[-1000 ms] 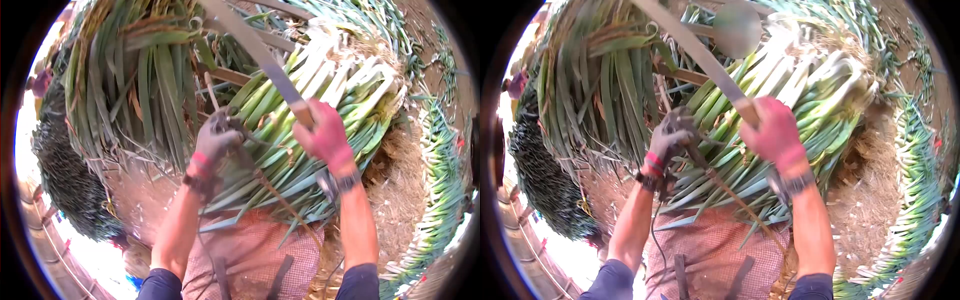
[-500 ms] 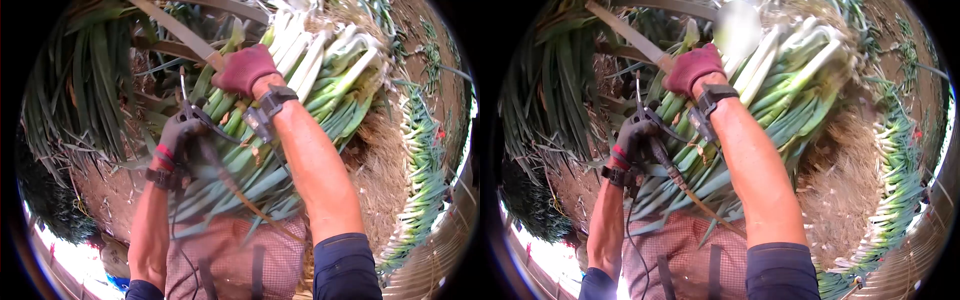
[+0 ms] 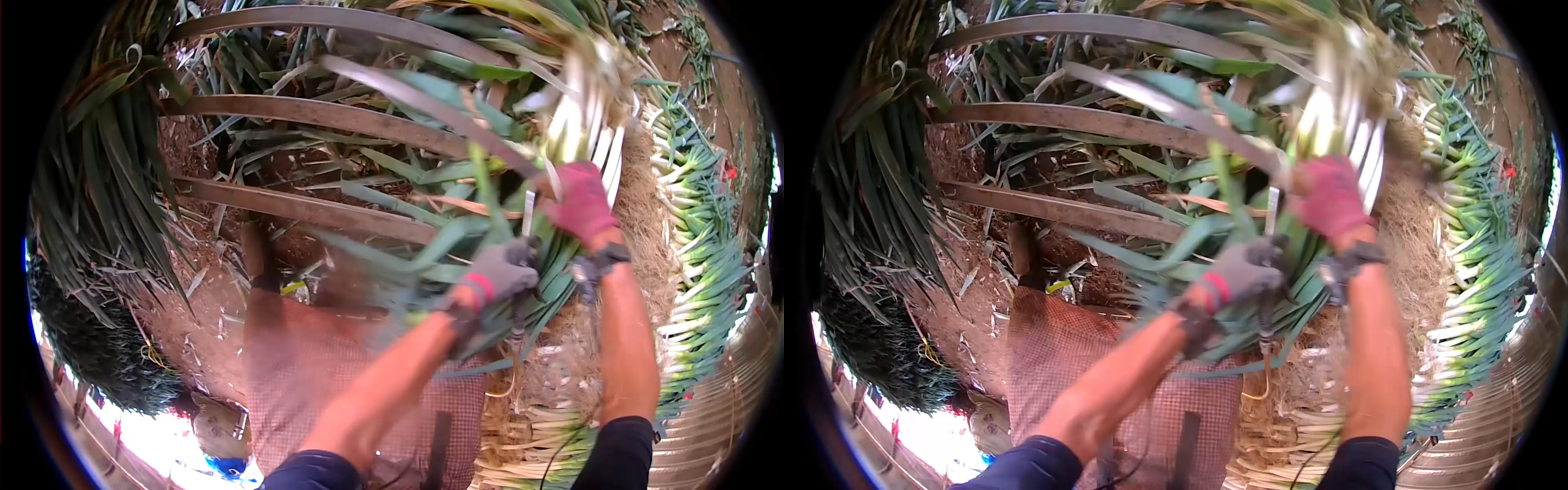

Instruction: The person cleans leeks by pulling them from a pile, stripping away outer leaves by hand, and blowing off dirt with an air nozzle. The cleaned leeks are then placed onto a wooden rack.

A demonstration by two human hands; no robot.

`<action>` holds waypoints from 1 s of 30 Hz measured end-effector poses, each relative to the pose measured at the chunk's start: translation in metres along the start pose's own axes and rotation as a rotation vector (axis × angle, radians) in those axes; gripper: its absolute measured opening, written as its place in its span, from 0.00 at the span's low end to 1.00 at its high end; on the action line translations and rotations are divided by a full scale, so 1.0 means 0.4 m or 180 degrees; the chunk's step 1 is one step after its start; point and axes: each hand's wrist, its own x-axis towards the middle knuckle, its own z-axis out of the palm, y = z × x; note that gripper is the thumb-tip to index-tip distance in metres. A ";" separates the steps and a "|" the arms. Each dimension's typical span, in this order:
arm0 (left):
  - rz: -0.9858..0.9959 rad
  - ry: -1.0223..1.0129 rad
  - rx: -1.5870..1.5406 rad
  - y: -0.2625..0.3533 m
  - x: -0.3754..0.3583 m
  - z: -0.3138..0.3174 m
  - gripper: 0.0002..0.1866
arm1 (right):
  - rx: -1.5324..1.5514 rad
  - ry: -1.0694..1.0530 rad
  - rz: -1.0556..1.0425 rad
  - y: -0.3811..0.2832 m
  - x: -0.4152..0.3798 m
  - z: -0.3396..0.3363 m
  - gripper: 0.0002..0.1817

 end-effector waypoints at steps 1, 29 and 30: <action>-0.0254 -0.0064 0.0118 -0.013 0.011 0.051 0.24 | -0.0138 -0.0053 0.0261 0.057 -0.085 -0.025 0.11; -0.0255 0.0563 -0.1379 0.317 -1.097 -0.732 0.35 | 0.2807 0.0556 0.3215 -0.763 -0.060 0.093 0.26; -0.0314 0.0267 -0.1204 0.298 -1.119 -0.779 0.34 | 0.3159 0.0477 0.3190 -0.827 -0.106 0.138 0.24</action>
